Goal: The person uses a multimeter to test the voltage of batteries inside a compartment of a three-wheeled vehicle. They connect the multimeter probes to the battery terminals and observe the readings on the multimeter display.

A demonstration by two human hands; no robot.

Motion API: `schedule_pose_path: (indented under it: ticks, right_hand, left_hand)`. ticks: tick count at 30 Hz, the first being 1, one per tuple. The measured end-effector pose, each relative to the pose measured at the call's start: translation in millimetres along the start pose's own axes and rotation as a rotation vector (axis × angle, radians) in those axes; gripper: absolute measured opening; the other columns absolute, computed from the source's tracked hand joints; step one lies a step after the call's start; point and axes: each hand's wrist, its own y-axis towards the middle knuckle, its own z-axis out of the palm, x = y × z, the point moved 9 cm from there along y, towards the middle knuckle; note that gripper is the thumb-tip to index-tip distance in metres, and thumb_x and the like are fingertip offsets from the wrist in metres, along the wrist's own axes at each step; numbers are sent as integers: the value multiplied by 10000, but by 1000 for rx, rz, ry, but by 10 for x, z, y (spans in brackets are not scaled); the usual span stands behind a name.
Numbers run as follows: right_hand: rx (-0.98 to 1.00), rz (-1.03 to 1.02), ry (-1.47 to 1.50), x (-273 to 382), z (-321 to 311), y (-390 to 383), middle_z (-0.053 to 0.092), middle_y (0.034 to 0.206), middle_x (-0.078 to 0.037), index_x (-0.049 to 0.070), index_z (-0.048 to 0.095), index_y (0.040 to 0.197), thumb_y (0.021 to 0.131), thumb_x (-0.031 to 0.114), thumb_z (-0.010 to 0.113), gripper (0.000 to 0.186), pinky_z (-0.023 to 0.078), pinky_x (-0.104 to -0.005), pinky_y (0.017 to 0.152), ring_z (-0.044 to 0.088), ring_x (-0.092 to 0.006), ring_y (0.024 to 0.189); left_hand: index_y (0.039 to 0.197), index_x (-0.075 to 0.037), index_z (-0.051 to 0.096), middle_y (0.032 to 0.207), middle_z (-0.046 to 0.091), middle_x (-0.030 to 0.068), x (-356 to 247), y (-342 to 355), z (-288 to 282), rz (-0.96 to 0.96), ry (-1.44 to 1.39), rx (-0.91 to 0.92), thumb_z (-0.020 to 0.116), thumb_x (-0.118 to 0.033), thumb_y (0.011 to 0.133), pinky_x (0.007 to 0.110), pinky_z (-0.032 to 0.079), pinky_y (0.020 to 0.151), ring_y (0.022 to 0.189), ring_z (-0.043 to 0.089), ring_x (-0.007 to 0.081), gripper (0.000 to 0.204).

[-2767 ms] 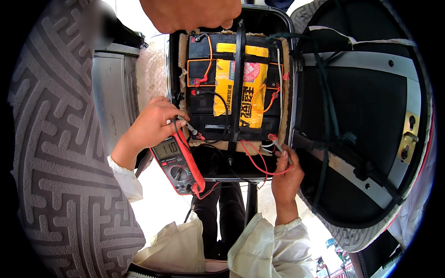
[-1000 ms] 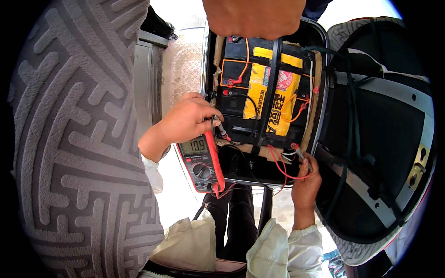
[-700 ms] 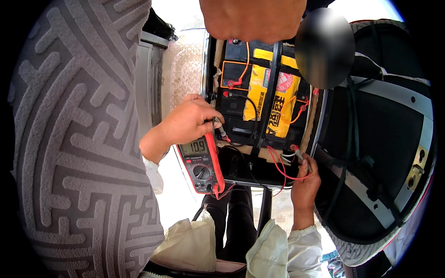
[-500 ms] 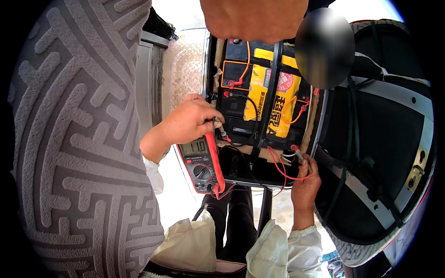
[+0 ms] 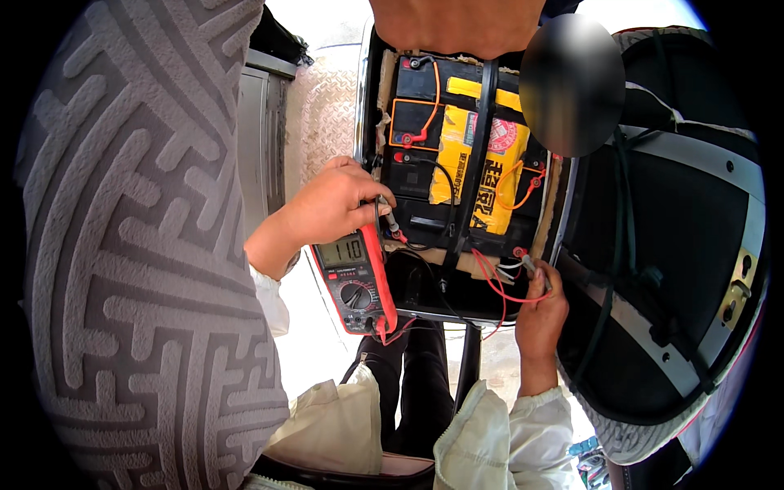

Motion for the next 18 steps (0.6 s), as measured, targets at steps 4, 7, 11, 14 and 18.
schedule_pose_path:
  ticks: [4,7,11,14,18]
  right_hand:
    - [-6,16,13,-3,-8,15,728,975,-199,-48,652,1187,1091,147,520,254,534,-329,812,679,-203,879]
    - [2,13,9,-29,8,10,724,953,-201,-45,653,1185,1089,151,522,254,535,-336,798,677,-202,855]
    - [3,18,14,-84,-54,9,709,873,-168,-33,662,1186,1085,163,524,260,528,-325,736,654,-177,775]
    - [-6,39,23,-23,-54,53,712,866,-150,-32,663,1199,1085,177,529,273,533,-311,734,652,-154,766]
    - [-128,-14,121,296,-272,163,730,923,-117,-17,658,1249,1091,195,509,304,538,-295,759,658,-128,813]
  left_hand:
    - [1015,-110,778,833,711,97,-12,14,-7,-10,12,6,682,-117,841,395,388,1045,913,653,272,198]
    - [983,-110,774,806,712,98,-23,-8,-41,4,-1,-14,657,-165,872,395,392,1022,886,660,282,170]
    - [955,-115,771,786,707,99,-54,10,-18,39,5,-36,647,-183,884,393,399,999,868,665,282,158]
    - [996,-112,768,809,706,92,-63,-32,-112,34,-52,-57,677,-173,906,404,402,1000,866,647,291,142]
    - [1091,-93,754,900,715,109,-51,25,-556,-35,-226,-256,718,-158,935,403,457,904,864,625,306,173]
